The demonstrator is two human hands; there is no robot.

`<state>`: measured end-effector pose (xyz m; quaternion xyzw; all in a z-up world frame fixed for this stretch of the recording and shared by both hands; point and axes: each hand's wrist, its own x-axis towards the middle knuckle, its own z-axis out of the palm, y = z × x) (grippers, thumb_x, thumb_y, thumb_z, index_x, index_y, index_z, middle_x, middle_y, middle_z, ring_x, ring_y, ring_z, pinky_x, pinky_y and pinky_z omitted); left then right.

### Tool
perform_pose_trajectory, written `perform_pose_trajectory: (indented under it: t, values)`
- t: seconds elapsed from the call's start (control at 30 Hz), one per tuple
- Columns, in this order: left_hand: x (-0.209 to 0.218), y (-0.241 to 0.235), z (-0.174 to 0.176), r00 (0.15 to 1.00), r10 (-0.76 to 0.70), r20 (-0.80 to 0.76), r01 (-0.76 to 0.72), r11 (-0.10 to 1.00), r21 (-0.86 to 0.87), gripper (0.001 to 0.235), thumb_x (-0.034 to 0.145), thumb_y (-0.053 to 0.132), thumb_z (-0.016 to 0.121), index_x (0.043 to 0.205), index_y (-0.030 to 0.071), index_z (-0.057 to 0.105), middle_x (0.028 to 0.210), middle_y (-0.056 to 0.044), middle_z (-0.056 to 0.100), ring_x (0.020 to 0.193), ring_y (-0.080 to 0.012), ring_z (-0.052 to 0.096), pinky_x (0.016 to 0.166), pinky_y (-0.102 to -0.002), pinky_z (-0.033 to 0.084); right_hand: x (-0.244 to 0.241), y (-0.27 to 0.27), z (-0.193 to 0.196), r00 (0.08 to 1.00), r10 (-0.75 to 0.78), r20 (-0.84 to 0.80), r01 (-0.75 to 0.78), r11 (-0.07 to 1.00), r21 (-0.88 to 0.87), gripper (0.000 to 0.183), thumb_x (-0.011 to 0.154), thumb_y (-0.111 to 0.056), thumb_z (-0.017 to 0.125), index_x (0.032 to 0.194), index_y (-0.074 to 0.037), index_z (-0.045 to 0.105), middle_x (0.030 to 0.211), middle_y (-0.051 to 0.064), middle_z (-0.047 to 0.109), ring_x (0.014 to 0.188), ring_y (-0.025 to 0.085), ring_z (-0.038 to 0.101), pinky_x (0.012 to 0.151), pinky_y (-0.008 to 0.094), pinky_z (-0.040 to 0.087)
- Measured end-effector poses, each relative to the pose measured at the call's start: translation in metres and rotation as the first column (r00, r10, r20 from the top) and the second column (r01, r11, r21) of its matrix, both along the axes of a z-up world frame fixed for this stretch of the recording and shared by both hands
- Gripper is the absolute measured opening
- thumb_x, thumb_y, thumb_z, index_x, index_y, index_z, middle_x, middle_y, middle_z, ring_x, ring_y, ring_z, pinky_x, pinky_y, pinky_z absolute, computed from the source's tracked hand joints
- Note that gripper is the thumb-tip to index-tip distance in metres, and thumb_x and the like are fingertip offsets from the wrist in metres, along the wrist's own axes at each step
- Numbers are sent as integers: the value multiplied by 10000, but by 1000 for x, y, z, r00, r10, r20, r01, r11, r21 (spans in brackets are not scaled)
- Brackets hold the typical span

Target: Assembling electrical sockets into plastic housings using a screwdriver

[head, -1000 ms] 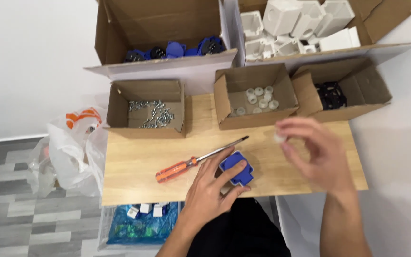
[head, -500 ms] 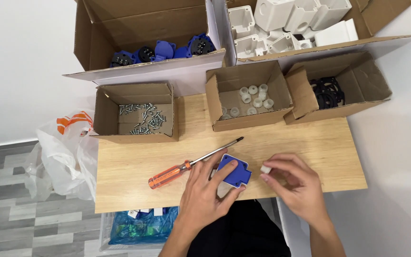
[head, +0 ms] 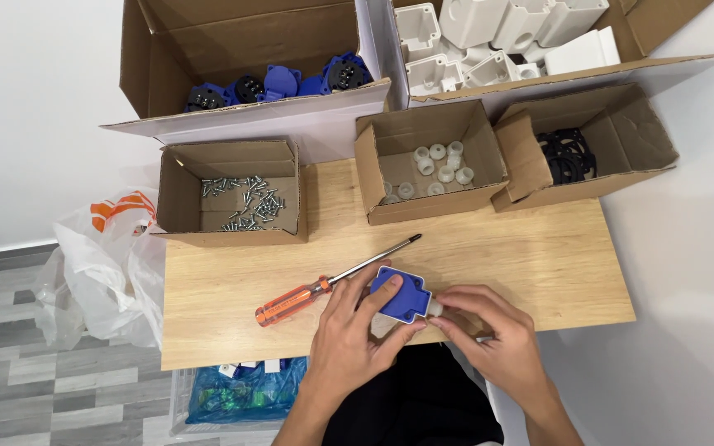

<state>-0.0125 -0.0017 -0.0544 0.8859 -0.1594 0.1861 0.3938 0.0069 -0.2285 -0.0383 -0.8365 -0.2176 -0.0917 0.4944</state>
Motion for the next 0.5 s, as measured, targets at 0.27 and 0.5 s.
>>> perform_pose_trajectory:
  t: [0.27,0.5]
  values:
    - [2,2,2,1000,-24,15,24,999,-31,638,972,433,873,1482,196,572,1526,-189,628,1220,-382,706,1050,-489,580,-2,3,-8,1000,-23,20,22,1000,14,223,880,-107,872,1097,-76,832,1121,58,795,1050,164,800,918,253,678]
    - [5,6,2,996,-82,32,84,995,-45,653,969,438,876,1490,201,562,1523,-204,631,1273,-371,714,1042,-479,574,-2,1,-20,998,-35,-49,40,995,94,214,844,-85,878,1048,-39,832,982,83,816,860,125,821,678,174,711]
